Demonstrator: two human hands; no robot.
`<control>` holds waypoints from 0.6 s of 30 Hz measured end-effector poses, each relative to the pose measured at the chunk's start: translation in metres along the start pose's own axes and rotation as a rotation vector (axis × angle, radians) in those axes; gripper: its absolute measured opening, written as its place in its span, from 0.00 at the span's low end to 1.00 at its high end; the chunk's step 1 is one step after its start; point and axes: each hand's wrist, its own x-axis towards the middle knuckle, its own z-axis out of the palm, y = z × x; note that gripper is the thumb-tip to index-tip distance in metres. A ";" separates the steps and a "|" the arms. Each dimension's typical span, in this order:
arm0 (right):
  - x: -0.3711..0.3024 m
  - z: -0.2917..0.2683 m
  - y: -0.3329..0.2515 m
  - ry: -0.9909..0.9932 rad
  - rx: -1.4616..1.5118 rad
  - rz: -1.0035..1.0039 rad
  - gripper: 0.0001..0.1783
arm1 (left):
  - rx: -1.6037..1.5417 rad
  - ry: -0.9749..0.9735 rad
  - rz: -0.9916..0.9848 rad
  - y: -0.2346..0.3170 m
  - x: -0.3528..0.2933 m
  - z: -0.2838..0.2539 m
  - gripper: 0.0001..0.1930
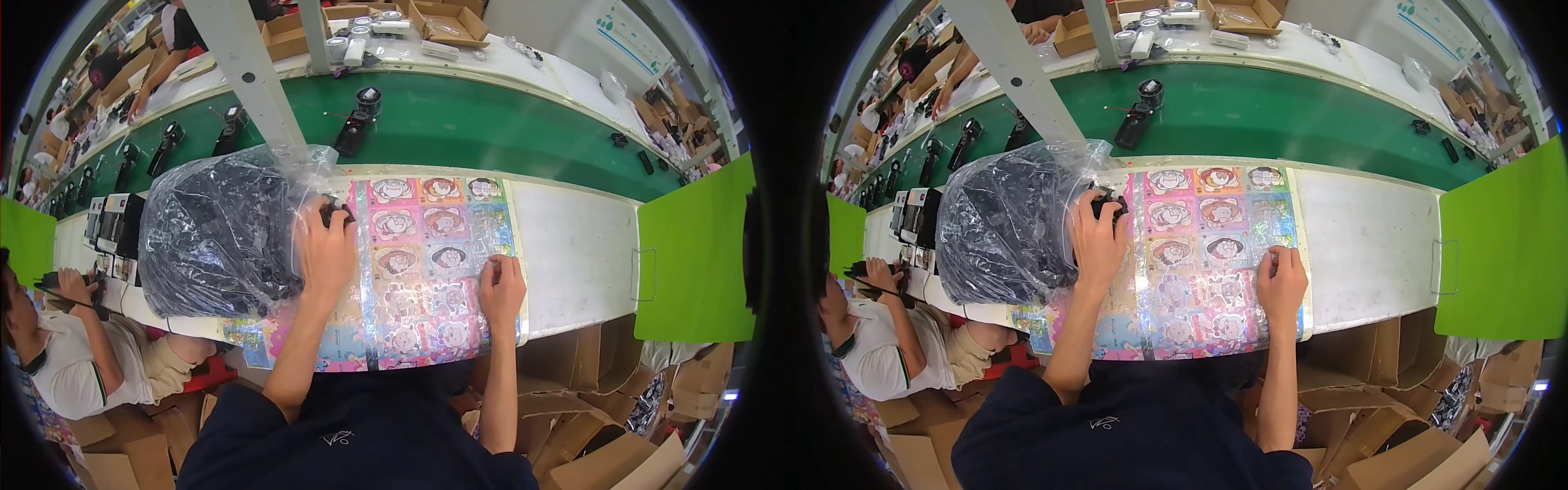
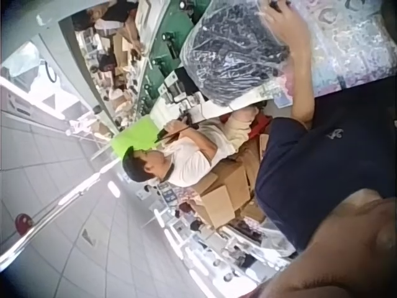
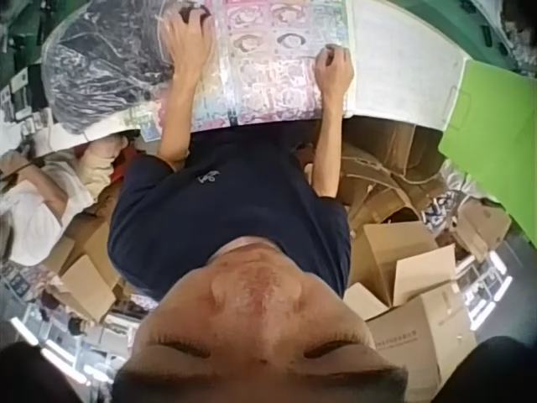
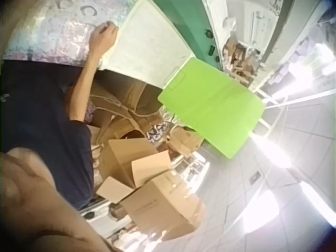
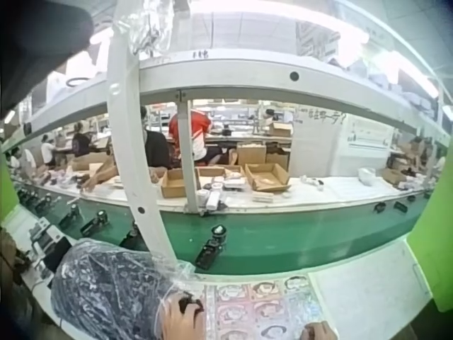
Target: The person assembles electronic modules by combining plastic housings, cooling fans, and wires, securing them with screws using a screwdriver.
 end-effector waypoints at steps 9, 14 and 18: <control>0.003 0.002 -0.002 -0.018 -0.022 -0.056 0.06 | -0.733 -0.232 0.191 0.086 -0.002 0.058 0.10; 0.001 -0.001 -0.009 -0.048 -0.073 -0.104 0.11 | -0.751 -0.322 0.548 0.118 0.008 0.100 0.10; -0.001 -0.003 -0.010 -0.085 -0.119 -0.193 0.18 | -0.796 -0.381 0.465 0.119 0.005 0.099 0.10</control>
